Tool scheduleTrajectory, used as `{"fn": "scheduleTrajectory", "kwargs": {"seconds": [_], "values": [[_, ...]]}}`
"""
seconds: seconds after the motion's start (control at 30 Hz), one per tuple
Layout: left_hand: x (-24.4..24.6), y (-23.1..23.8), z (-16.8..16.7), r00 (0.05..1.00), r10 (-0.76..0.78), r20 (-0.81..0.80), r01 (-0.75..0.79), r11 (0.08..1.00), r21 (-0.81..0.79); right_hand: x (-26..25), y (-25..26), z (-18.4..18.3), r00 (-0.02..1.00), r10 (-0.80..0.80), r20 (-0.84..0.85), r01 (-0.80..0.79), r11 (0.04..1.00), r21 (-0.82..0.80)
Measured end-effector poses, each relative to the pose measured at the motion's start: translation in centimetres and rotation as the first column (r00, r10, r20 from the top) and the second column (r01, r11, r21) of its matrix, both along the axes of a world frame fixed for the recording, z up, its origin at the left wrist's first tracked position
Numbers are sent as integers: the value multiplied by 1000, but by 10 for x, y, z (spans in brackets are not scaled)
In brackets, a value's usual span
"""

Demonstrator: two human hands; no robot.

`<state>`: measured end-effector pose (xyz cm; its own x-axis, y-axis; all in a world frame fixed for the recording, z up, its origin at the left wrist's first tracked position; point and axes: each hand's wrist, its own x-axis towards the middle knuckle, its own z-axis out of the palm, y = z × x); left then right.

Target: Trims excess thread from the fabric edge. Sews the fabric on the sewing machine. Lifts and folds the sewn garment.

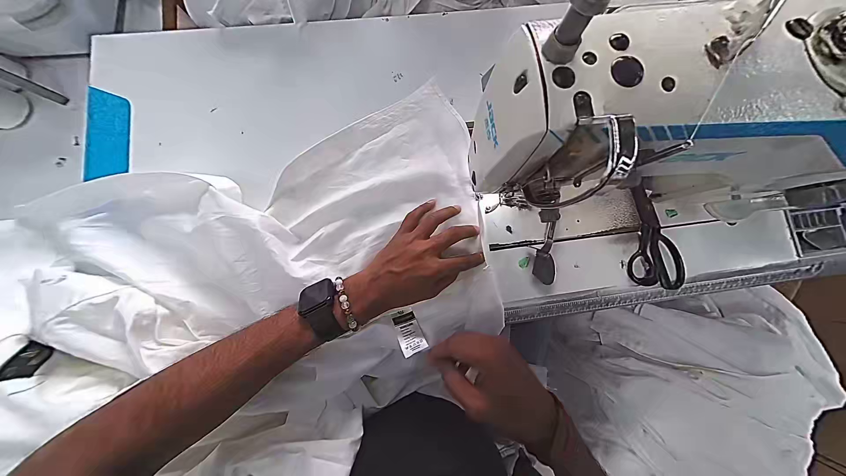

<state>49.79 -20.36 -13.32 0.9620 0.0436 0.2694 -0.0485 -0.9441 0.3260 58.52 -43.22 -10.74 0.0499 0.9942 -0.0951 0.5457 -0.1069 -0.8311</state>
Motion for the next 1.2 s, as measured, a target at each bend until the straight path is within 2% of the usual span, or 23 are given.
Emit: {"fn": "scheduleTrajectory", "kwargs": {"seconds": [0.03, 0.1, 0.17, 0.27, 0.43, 0.53, 0.63, 0.7, 0.8, 0.9, 0.97, 1.03, 1.07, 1.1, 1.13, 1.17, 1.2], "values": [[-1, 0, 0, 1000, -3, 3, 3, 1000, -8, 9, 14, 6, 973, -231, 21, 226, 966, 128], [1, 0, 4, 1000, 9, 26, -8, 1000, -17, 29, 41, 6, 788, -582, 199, 534, 808, 249], [9, 1, 8, 995, 64, 76, -65, 998, 1, 45, 61, 0, 659, -668, 345, 643, 739, 203], [15, 2, 8, 983, 158, 97, -159, 987, 6, 40, 72, -4, 623, -655, 428, 663, 732, 155], [17, 4, 2, 978, 208, 17, -209, 975, 82, 39, 71, -4, 616, -638, 462, 649, 744, 162], [17, 4, 0, 969, 247, -6, -244, 962, 118, 37, 68, -9, 597, -625, 502, 582, 769, 265], [15, 4, -1, 986, 163, 28, -164, 983, 78, 30, 59, -13, 590, -584, 557, 484, 808, 335], [13, 2, -1, 997, 77, 13, -78, 996, 39, 23, 46, -10, 622, -550, 557, 436, 834, 337], [7, -6, 0, 999, 35, -3, -35, 999, 31, 0, 11, -12, 644, -569, 512, 418, 822, 387], [-2, -16, -1, 999, 46, -1, -46, 998, 34, -18, -33, -30, 688, -488, 537, 384, 873, 301], [-2, -18, -2, 999, 46, 1, -46, 998, 43, -14, -55, -37, 644, -553, 529, 418, 833, 363], [-2, -18, 0, 999, 53, -1, -53, 997, 52, -2, -68, -23, 544, -638, 546, 473, 770, 429], [-2, -17, 0, 998, 58, 2, -58, 997, 59, 6, -69, -13, 502, -638, 584, 492, 766, 413], [-3, -18, 0, 998, 60, 1, -60, 996, 59, 12, -68, -2, 487, -574, 658, 514, 798, 315], [-2, -18, 1, 998, 58, -1, -58, 997, 57, 19, -64, 8, 518, -446, 730, 526, 839, 138], [-1, -17, 2, 999, 53, 0, -53, 997, 57, 26, -60, 15, 594, -310, 742, 501, 865, -40], [-2, -18, 2, 999, 46, -7, -45, 998, 50, 31, -56, 19, 669, -222, 710, 448, 882, -147]]}}
